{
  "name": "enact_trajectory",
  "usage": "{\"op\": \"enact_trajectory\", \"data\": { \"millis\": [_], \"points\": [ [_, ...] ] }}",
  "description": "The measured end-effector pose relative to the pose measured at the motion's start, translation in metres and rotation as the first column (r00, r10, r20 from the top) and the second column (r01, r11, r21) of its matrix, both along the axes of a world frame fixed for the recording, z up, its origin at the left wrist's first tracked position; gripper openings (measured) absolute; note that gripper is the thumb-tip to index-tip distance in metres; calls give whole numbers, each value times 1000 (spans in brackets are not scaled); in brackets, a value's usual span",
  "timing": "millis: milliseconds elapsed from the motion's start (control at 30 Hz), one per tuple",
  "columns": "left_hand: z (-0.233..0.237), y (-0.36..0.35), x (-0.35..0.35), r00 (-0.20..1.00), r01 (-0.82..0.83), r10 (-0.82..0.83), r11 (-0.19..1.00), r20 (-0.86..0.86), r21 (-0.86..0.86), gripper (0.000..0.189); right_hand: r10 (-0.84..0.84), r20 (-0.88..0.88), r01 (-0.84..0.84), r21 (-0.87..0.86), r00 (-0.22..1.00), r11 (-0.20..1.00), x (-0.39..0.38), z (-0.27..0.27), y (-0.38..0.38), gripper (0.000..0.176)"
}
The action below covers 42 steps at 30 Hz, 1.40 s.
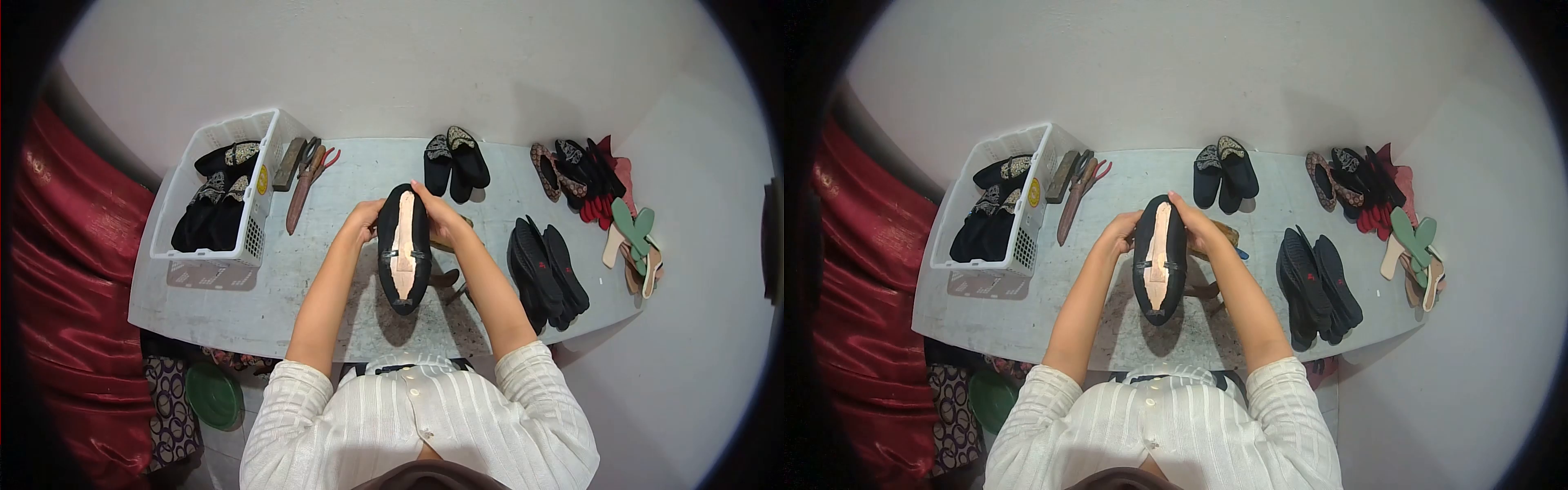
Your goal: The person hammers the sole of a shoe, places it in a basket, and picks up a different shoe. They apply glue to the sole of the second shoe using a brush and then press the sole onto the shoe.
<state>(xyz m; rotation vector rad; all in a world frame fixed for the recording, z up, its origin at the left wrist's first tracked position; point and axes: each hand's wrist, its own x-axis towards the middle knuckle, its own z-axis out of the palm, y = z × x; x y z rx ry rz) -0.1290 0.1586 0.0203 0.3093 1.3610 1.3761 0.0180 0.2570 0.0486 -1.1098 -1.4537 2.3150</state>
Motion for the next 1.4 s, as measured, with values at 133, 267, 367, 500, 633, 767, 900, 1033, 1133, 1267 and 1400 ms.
{"op": "enact_trajectory", "data": {
  "millis": [133, 267, 367, 500, 633, 767, 900, 1033, 1133, 1267, 1400],
  "points": [
    [-5, -17, 8, 991, -11, 15, 1000, 131, -25, 27, 52, 30, -52, -11, 998, 999, 3, -24, -4, 59],
    [-10, -33, 13, 984, -21, 13, 999, 178, 39, 28, 31, 35, -33, 64, 999, 997, 16, -27, -20, 60],
    [2, -47, 28, 926, -121, 56, 981, 373, 154, 30, 2, 45, -5, 78, 999, 997, 35, -1, -49, 55],
    [-2, -75, 41, 921, -151, 58, 965, 385, 215, 32, -9, -116, 7, -16, 993, 1000, 49, -15, -63, 48],
    [-4, -99, 62, 924, -220, 92, 922, 370, 320, 23, -62, -42, 64, 42, 997, 997, 61, -25, -74, 49],
    [-8, -113, 76, 933, -247, 115, 894, 342, 373, 25, -118, -167, 112, -45, 979, 993, 73, -22, -97, 33],
    [-6, -123, 88, 922, -223, 51, 881, 385, 417, 26, -113, -247, 101, -61, 962, 993, 83, -24, -116, 39],
    [0, -129, 99, 895, -234, 5, 857, 446, 459, 29, -60, -219, 45, -72, 974, 996, 87, -21, -121, 46],
    [2, -133, 98, 886, -167, -47, 896, 462, 411, 33, 10, -181, -31, -110, 983, 993, 90, 0, -122, 48],
    [-11, -132, 90, 898, -122, -56, 921, 437, 370, 46, 10, -187, -42, -171, 982, 984, 88, -4, -125, 48],
    [-14, -133, 93, 977, -54, -29, 923, 210, 380, 47, -90, -163, 64, -159, 983, 985, 85, -30, -133, 47]
  ]
}}
